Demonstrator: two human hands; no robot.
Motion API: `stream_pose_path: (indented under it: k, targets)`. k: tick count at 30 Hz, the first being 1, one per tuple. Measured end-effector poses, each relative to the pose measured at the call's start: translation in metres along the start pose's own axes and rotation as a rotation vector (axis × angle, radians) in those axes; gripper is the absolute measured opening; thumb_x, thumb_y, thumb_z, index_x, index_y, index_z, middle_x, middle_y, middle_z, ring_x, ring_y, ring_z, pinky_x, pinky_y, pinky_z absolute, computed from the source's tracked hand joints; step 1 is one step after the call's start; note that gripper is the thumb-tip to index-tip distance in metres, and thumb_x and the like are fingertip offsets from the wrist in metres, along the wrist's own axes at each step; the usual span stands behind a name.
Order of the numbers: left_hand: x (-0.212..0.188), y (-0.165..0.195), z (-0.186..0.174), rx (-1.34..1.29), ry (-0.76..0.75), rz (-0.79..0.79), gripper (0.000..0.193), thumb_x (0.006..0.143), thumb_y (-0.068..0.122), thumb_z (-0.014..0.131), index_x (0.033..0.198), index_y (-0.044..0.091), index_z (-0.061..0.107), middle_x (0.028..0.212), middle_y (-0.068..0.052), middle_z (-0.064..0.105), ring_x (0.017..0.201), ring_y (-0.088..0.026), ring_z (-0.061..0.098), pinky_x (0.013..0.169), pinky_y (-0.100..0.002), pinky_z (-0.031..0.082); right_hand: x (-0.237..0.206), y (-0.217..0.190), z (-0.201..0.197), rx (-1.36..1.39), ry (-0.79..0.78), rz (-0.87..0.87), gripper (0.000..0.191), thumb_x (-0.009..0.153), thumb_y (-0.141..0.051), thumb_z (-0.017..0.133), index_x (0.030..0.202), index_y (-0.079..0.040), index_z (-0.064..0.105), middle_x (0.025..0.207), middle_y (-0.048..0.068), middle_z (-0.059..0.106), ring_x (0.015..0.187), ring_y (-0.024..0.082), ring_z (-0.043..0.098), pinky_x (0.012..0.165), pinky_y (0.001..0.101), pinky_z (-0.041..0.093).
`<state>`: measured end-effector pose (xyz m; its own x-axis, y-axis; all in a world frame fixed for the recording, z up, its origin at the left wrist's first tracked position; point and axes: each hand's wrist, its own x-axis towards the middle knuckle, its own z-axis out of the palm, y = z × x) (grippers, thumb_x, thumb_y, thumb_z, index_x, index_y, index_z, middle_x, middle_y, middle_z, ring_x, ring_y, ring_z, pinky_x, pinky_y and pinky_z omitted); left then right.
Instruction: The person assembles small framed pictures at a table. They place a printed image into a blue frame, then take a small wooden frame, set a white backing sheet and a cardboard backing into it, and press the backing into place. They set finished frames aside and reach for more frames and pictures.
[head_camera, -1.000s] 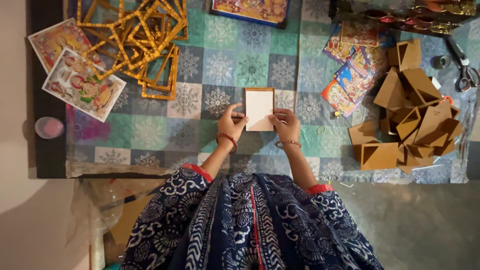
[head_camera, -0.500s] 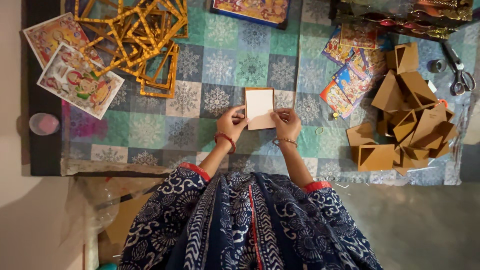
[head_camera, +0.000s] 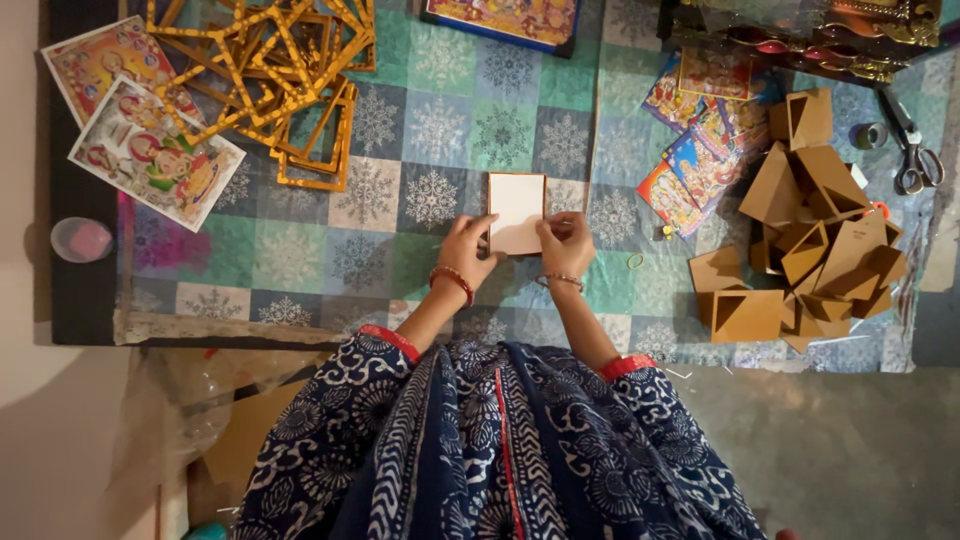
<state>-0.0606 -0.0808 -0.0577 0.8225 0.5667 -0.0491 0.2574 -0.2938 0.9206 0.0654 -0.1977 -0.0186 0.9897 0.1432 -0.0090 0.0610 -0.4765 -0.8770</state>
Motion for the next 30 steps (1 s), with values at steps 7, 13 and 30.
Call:
stream_pose_path:
  k: [7, 13, 30]
  targets:
    - [0.000, 0.004, 0.000, 0.007, 0.005, -0.023, 0.064, 0.074, 0.008, 0.087, 0.134, 0.013, 0.064, 0.116, -0.009, 0.059, 0.086, -0.021, 0.073, 0.076, -0.032, 0.061, -0.002, -0.001, -0.001, -0.051, -0.076, -0.131, 0.021, 0.081, -0.010, 0.080, 0.099, -0.008, 0.069, 0.084, 0.006, 0.073, 0.070, 0.014, 0.071, 0.065, 0.0300, 0.058]
    - [0.000, 0.004, -0.001, 0.036, -0.016, -0.029, 0.062, 0.075, 0.010, 0.085, 0.133, 0.012, 0.064, 0.117, -0.011, 0.058, 0.089, -0.023, 0.073, 0.080, -0.035, 0.060, -0.005, -0.009, -0.008, -0.529, -0.220, -0.312, 0.052, 0.086, -0.017, 0.067, 0.137, -0.030, 0.064, 0.112, 0.009, 0.061, 0.078, 0.028, 0.069, 0.063, 0.0444, 0.056]
    - [0.005, -0.011, 0.007, 0.070, 0.008, -0.025, 0.062, 0.079, 0.006, 0.080, 0.138, 0.018, 0.061, 0.114, -0.012, 0.056, 0.082, -0.022, 0.075, 0.079, -0.038, 0.057, 0.008, -0.004, -0.007, -0.675, -0.381, -0.323, 0.061, 0.092, -0.021, 0.056, 0.150, -0.037, 0.051, 0.112, 0.014, 0.055, 0.092, 0.038, 0.065, 0.070, 0.0536, 0.056]
